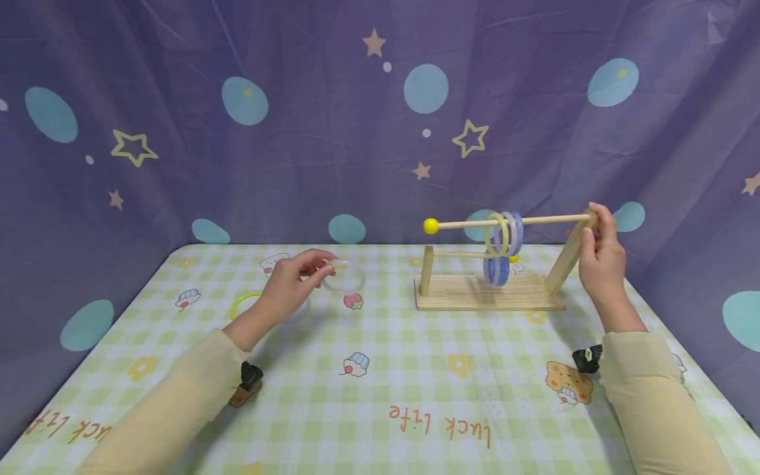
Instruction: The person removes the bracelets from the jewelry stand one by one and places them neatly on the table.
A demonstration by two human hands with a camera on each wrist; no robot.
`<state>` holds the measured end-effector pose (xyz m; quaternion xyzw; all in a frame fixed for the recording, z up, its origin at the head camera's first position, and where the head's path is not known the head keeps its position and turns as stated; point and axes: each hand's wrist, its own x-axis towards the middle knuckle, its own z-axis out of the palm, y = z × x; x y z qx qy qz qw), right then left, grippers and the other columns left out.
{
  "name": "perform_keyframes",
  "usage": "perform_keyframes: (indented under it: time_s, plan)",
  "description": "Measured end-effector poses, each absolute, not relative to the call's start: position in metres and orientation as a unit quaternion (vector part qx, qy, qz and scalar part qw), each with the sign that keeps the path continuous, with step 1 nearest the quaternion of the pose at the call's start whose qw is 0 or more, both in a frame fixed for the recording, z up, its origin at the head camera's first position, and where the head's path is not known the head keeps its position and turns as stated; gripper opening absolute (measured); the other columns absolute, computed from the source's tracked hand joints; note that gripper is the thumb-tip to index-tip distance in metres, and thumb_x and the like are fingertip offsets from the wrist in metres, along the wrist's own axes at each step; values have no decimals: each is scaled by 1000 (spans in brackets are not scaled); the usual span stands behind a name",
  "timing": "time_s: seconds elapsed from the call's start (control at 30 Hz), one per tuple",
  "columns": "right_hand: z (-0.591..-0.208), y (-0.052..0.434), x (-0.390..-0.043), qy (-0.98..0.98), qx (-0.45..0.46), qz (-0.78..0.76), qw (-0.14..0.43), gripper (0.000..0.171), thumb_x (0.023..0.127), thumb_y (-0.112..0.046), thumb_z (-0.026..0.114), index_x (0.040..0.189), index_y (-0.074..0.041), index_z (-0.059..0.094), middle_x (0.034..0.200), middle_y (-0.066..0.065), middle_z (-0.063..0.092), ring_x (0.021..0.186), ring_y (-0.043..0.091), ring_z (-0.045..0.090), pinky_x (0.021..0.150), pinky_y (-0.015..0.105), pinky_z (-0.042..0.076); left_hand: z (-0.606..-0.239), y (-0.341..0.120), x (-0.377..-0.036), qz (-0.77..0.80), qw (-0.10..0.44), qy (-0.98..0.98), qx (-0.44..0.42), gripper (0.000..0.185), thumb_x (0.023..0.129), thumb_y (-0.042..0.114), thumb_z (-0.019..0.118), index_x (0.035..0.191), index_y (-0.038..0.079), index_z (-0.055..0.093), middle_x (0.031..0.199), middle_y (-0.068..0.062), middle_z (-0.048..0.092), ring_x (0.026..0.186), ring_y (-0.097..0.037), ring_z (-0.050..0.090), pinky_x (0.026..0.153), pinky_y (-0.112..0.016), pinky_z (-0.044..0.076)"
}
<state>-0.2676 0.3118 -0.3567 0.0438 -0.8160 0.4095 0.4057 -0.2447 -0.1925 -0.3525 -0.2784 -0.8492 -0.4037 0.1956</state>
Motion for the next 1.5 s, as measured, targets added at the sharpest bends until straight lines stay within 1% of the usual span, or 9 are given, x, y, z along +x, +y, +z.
perform_keyframes:
  time_s: [0.17,0.3,0.5,0.6,0.8,1.0,1.13,1.33,1.5]
  plan:
    - [-357,312,-267,-816,44,409,405,38,104,-17,42,142,-19,45,93,-31,54,85,-18,49,69,13,36,-356,-197,-252,-382,176,-860,-287,17,92,6,67,108,9,68,81,-3,71,57,-12,59,52,-27,47]
    - [-357,313,-267,-817,43,408,405,38,104,-18,42,142,-20,45,94,-33,53,85,-18,48,69,13,36,-358,-199,-256,-368,140,-871,-293,15,93,10,66,108,8,69,80,1,69,59,-18,61,54,-28,49]
    - [-356,312,-267,-823,38,401,400,38,104,-18,42,143,-21,44,90,-35,51,77,-15,50,65,15,36,-365,-202,-262,-361,67,-881,-300,18,96,12,63,112,6,68,87,-10,71,62,-30,63,54,-29,48]
    - [-356,311,-268,-823,36,403,400,38,104,-18,42,142,-20,45,90,-34,51,80,-16,49,67,15,37,-367,-203,-265,-360,45,-883,-299,18,96,12,63,112,7,68,87,-10,71,66,-30,64,56,-29,49]
    - [-355,311,-268,-820,41,402,406,38,104,-18,42,142,-20,45,94,-31,53,84,-19,47,69,13,36,-369,-206,-271,-343,-1,-893,-293,18,96,9,63,112,3,68,86,-4,71,77,-28,67,61,-31,52]
    - [-356,311,-267,-820,41,402,406,38,104,-17,42,142,-20,44,90,-38,49,83,-20,46,68,12,36,-371,-209,-281,-321,-40,-900,-291,19,96,9,62,112,1,68,88,-3,71,80,-23,67,64,-32,51]
    - [-356,312,-267,-823,35,399,404,38,104,-17,42,142,-20,44,88,-39,49,83,-21,46,68,13,36,-373,-209,-292,-314,-52,-905,-282,18,94,10,65,110,2,70,85,-3,71,76,-20,65,63,-32,49]
    - [-356,312,-269,-822,36,398,406,38,104,-18,42,142,-21,45,88,-38,50,82,-20,46,67,15,36,-379,-210,-305,-290,-38,-918,-269,15,91,9,70,104,2,73,84,-2,68,73,-14,57,65,-30,46]
    - [-358,312,-270,-819,43,400,410,38,104,-18,42,142,-20,45,91,-38,50,84,-20,47,68,13,36,-383,-210,-311,-297,-48,-919,-257,14,90,9,71,101,1,74,83,-3,69,70,-16,55,63,-29,45]
